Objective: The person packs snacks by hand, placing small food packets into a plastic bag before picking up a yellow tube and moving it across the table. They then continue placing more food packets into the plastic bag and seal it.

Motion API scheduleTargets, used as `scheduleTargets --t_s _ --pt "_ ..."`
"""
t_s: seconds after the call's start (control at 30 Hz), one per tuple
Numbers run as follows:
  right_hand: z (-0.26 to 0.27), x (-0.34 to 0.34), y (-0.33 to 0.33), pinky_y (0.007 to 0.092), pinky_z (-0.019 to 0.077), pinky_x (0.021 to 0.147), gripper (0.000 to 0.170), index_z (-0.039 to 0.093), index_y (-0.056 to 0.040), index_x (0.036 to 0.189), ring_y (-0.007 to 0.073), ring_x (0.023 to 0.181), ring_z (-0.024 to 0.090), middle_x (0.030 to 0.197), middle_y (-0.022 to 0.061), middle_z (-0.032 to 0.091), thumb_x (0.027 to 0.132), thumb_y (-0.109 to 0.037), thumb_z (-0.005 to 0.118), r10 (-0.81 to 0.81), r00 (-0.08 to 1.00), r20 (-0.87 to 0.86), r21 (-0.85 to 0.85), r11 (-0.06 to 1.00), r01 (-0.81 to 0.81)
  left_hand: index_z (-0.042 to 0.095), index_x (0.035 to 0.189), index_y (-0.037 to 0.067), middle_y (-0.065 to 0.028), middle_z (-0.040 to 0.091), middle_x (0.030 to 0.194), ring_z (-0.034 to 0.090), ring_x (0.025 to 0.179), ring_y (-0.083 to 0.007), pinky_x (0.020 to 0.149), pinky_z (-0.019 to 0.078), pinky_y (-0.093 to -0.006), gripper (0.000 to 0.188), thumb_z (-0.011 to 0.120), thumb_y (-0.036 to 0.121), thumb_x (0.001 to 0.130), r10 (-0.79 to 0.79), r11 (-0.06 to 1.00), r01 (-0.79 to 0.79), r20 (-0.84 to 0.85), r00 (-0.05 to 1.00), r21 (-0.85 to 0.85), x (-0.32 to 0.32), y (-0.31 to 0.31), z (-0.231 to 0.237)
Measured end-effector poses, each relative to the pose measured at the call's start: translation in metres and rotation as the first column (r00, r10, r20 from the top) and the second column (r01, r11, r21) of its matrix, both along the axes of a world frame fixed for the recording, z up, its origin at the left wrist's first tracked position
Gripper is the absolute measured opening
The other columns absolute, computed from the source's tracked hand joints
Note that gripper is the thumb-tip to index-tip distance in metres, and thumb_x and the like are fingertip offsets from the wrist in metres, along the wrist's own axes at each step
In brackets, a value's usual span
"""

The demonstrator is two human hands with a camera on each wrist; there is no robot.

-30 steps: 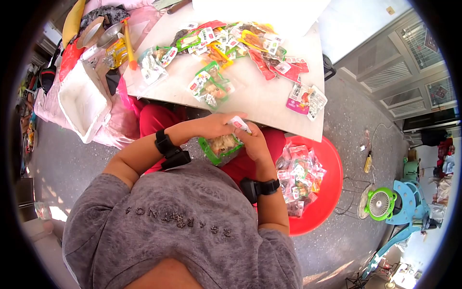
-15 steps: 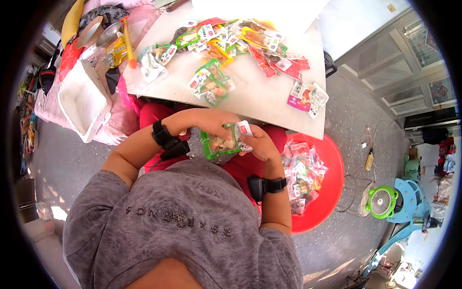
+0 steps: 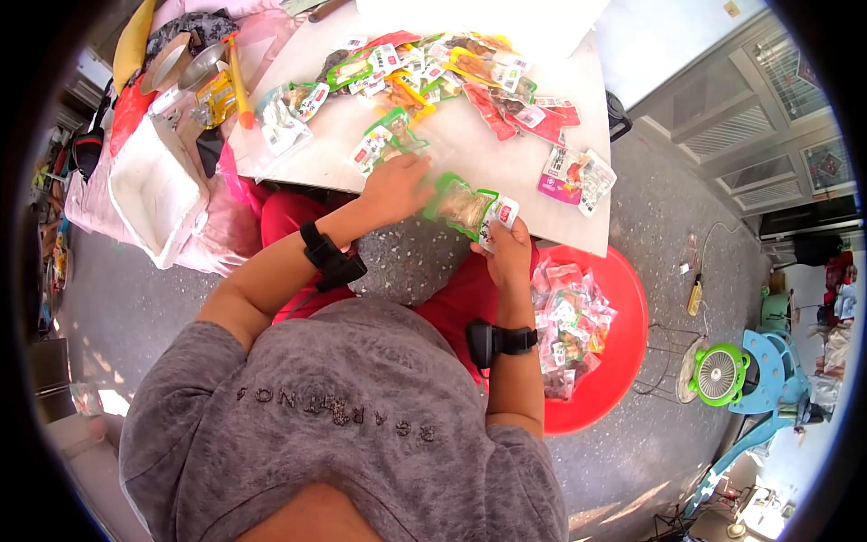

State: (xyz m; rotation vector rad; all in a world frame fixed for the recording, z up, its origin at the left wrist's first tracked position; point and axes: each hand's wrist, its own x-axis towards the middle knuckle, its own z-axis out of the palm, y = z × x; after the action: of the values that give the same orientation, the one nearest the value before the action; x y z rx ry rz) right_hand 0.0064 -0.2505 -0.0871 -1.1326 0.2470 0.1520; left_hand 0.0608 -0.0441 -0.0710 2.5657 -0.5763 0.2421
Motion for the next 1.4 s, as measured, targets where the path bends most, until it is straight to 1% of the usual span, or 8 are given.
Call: scheduleTargets --t_s 0.23,0.43,0.63,1.0,1.07,1.17,1.27,1.4 --pt "-0.001 0.005 0.004 0.0249 0.0487 0.048 0.022 0.049 -0.0055 0.099 0.0140 0.065 0.057 0.084 0.0060 0.057 0.079 -0.005 0.041 -0.068 0.996 -0.057 0.012 0.998 0.069 0.050 0.096 0.004 -0.0136 0.052 0.091 0.054 0.078 -0.0301 0.065 0.0454 -0.0364 0.032 0.051 0.018 0.068 -0.066 0.985 0.015 0.296 0.953 0.171 0.000 0.004 -0.016" --pt "0.006 0.015 0.010 0.0266 0.0477 0.048 0.022 0.048 -0.0044 0.098 0.0175 0.066 0.057 0.084 0.0076 0.057 0.077 -0.006 0.041 -0.023 0.991 -0.131 -0.016 1.000 0.021 0.053 0.085 0.002 -0.0153 0.052 0.093 0.053 0.083 -0.0302 0.069 0.0435 -0.0389 0.021 0.045 0.014 0.071 0.043 0.995 -0.031 -0.139 0.989 0.093 0.003 0.001 -0.001" --pt "0.025 0.023 0.018 0.0272 0.0479 0.051 0.022 0.047 -0.0046 0.098 0.0183 0.066 0.056 0.083 0.0075 0.056 0.076 -0.005 0.042 0.018 0.985 -0.173 -0.055 0.998 -0.028 0.051 0.086 0.001 -0.0153 0.052 0.085 0.051 0.079 -0.0332 0.065 0.0428 -0.0406 0.020 0.044 0.014 0.073 0.091 0.993 -0.099 -0.124 0.988 -0.057 0.000 0.005 0.003" --pt "-0.004 0.043 0.057 0.0343 0.0473 0.063 0.025 0.047 -0.0032 0.098 0.0203 0.077 0.055 0.090 0.0083 0.054 0.075 0.001 0.039 -0.027 0.998 0.061 0.353 0.935 0.004 0.047 0.074 0.002 -0.0131 0.051 0.086 0.048 0.076 -0.0305 0.065 0.0407 -0.0383 0.012 0.050 0.008 0.065 -0.033 0.999 0.039 0.266 0.964 -0.019 -0.001 0.007 0.001" --pt "-0.026 0.056 0.068 0.0330 0.0459 0.065 0.024 0.047 -0.0018 0.097 0.0206 0.077 0.054 0.089 0.0088 0.054 0.074 -0.001 0.043 0.039 0.954 0.299 0.206 0.973 -0.104 0.048 0.073 0.003 -0.0117 0.051 0.085 0.048 0.076 -0.0290 0.065 0.0408 -0.0378 0.012 0.051 0.009 0.063 -0.043 0.999 0.049 0.325 0.945 -0.009 0.000 0.007 0.001" --pt "0.000 0.059 0.086 0.0293 0.0441 0.064 0.020 0.050 -0.0010 0.092 0.0200 0.075 0.054 0.085 0.0102 0.054 0.072 -0.005 0.051 0.082 0.991 0.102 0.430 0.895 -0.119 0.050 0.074 0.004 -0.0096 0.052 0.082 0.049 0.076 -0.0272 0.065 0.0409 -0.0377 0.013 0.051 0.011 0.063 -0.049 0.998 0.061 0.406 0.913 -0.017 0.001 0.009 0.001" --pt "-0.006 0.074 0.092 0.0301 0.0463 0.059 0.028 0.045 0.0007 0.101 0.0196 0.072 0.054 0.090 0.0092 0.052 0.074 -0.001 0.040 0.198 0.976 0.093 0.274 0.937 -0.216 0.051 0.075 0.005 -0.0089 0.053 0.083 0.049 0.077 -0.0268 0.066 0.0405 -0.0375 0.013 0.051 0.011 0.062 -0.098 0.992 0.120 0.427 0.899 -0.025 0.004 0.014 -0.006" --pt "0.004 0.078 0.089 0.0256 0.0446 0.053 0.026 0.048 0.0003 0.098 0.0177 0.067 0.054 0.085 0.0088 0.053 0.073 -0.001 0.040 0.391 0.908 0.150 -0.304 0.892 -0.334 0.050 0.074 0.004 -0.0117 0.054 0.089 0.049 0.074 -0.0284 0.067 0.0405 -0.0365 0.013 0.052 0.006 0.061 -0.135 0.979 0.182 0.385 0.913 -0.089 -0.002 0.018 -0.006"
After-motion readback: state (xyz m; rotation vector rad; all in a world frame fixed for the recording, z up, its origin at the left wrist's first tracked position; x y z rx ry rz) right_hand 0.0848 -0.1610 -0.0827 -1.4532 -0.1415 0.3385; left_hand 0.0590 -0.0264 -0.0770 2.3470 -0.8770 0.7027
